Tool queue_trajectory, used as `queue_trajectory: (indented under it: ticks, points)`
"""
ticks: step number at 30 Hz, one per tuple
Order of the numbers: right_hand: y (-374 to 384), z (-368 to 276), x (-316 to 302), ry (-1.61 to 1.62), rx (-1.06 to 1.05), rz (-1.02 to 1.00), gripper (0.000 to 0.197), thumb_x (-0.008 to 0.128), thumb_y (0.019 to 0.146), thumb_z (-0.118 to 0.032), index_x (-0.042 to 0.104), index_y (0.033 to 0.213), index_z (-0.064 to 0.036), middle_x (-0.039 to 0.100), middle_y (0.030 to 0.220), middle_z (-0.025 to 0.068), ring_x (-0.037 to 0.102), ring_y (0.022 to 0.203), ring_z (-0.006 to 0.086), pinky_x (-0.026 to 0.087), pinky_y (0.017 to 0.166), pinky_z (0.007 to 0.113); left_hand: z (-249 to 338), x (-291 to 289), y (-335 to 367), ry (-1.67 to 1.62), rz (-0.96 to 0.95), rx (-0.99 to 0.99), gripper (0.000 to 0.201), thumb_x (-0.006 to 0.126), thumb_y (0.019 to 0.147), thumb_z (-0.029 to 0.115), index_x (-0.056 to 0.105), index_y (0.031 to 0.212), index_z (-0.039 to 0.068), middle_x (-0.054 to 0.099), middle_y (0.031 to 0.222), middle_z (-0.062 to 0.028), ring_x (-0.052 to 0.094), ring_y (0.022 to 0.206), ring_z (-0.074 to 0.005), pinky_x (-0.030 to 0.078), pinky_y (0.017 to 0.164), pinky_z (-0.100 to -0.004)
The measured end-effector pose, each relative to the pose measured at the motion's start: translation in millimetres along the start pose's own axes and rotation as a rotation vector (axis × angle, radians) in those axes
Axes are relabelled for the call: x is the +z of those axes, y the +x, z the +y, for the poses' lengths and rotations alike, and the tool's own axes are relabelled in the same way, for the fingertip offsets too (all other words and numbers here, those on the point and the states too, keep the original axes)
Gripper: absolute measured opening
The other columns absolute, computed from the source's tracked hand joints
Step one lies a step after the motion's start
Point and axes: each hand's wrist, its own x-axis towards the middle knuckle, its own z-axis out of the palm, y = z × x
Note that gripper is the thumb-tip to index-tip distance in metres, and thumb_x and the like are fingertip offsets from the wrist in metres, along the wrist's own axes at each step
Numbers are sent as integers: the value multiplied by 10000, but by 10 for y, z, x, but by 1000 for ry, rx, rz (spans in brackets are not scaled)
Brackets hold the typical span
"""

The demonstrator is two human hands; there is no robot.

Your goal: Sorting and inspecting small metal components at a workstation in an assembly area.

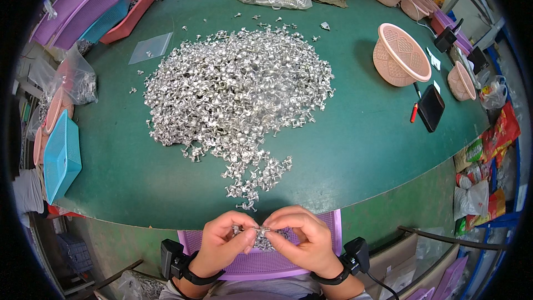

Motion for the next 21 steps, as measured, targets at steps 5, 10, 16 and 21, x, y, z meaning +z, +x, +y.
queue_trajectory:
  ticks: [5, 10, 16, 21]
  points:
    - [-7, -14, -2, 66, 17, 0, 244, 569, 644, 128, 500, 852, 23, 503, 866, 142, 535, 797, 186, 450, 674, 254, 4, 17, -3, -34, 2, 22, 86, 479, 782, 10, 485, 859, -28, 503, 658, -41, 457, 548, -62, 372, 473, -178]
    - [-3, -20, -6, 52, -4, -26, 248, 569, 641, 133, 500, 853, 26, 502, 871, 141, 536, 796, 186, 449, 678, 257, 36, 13, 0, -44, 12, -28, 97, 481, 778, 4, 489, 870, -25, 505, 670, -38, 459, 551, -56, 366, 462, -172]
    - [-2, -37, 14, 74, -19, -27, 237, 580, 637, 116, 511, 841, 17, 518, 847, 133, 538, 778, 186, 440, 673, 269, -31, -45, -4, -235, -54, -101, 107, 380, 794, 5, 469, 835, -38, 477, 698, -92, 439, 520, -106, 317, 403, -184]
    - [120, 19, 23, -536, -85, 103, 159, 615, 617, 11, 554, 754, -42, 533, 791, 64, 491, 681, 194, 383, 594, 266, 37, -52, 11, -491, -92, -81, 135, 360, 784, 67, 452, 787, -31, 455, 695, -137, 428, 499, -158, 295, 376, -205]
